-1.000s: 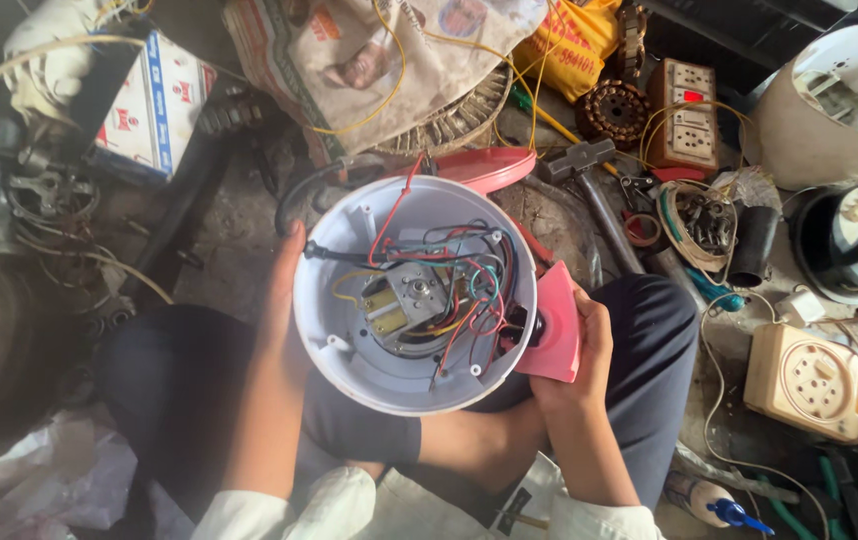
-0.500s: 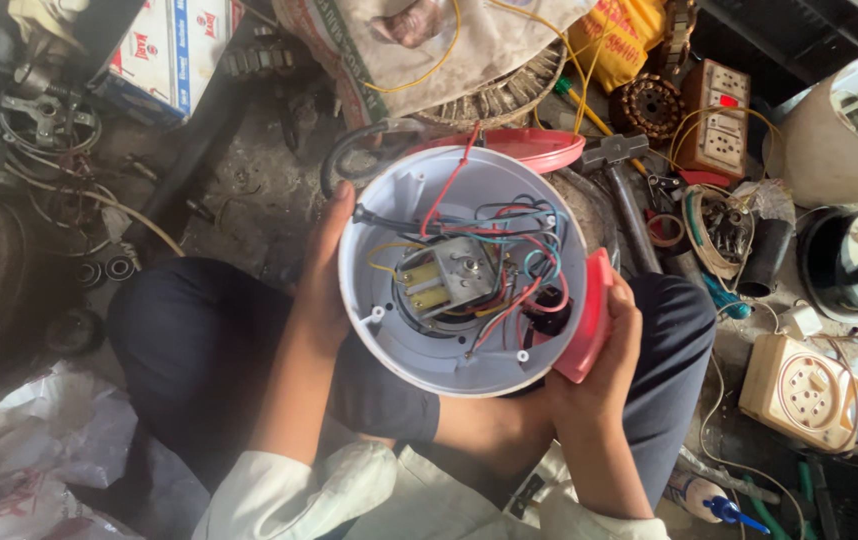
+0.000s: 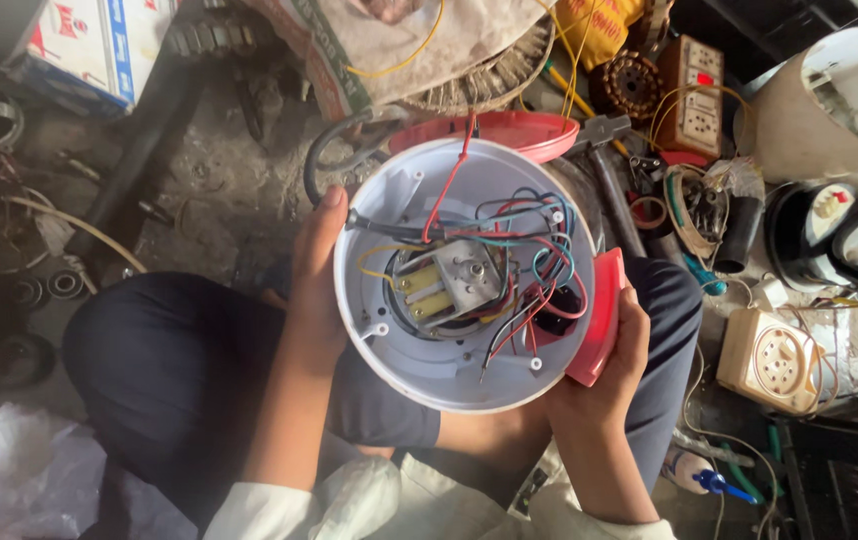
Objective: The person sits on the floor and uses a screwdriver to adjust wires inside a white bucket-shaped appliance with a pink lid. They manipulate the internal wiring, reposition the unit, and finally place the pink lid back on top.
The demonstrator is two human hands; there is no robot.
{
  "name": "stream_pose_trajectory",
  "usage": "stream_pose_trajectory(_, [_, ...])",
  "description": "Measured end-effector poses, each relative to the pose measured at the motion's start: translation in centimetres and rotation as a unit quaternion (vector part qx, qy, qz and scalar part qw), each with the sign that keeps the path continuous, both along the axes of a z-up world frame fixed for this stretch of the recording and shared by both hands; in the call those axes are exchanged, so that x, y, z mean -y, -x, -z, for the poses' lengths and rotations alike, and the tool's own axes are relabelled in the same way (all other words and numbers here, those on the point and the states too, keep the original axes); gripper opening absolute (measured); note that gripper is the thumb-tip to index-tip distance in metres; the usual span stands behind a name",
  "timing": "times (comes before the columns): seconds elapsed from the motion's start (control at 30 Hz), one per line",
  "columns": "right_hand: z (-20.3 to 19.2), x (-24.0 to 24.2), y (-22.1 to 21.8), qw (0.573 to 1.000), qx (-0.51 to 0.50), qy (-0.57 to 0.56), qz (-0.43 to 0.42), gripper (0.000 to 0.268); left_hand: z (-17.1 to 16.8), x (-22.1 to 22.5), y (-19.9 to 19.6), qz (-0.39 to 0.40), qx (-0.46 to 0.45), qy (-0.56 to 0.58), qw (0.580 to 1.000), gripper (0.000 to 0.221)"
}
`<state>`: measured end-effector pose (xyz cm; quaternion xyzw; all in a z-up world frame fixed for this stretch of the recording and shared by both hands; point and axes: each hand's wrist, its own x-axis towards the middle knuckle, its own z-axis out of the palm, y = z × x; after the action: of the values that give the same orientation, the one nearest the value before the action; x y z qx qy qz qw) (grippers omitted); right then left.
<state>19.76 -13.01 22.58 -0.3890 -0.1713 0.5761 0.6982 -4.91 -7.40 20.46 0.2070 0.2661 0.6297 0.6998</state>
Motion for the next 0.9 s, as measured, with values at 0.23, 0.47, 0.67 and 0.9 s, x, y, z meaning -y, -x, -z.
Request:
stream_pose_trajectory(0.23, [1.2,0.2,-0.3,1.000,-0.008,-0.002,0.010,0.033,0.1,-0.2,0.0,-0.021,-0.038,-0.009,0.999,0.056])
stream_pose_trajectory(0.47, [0.0,1.0,0.7,0.987,0.163,0.012,0.002,0.053,0.2,0.0,-0.3,-0.012,-0.013,-0.007,1.000,0.058])
stream_pose_trajectory(0.67, [-0.7,0.4,1.5,0.988,0.153,0.030,-0.013,0.054,-0.2,-0.4,-0.4,0.003,0.014,-0.010,1.000,0.059])
stream_pose_trajectory(0.9, [-1.5,-1.4,2.1,0.987,0.150,0.062,0.000,0.054,-1.0,-0.4,-0.5,0.001,0.008,-0.005,1.000,0.059])
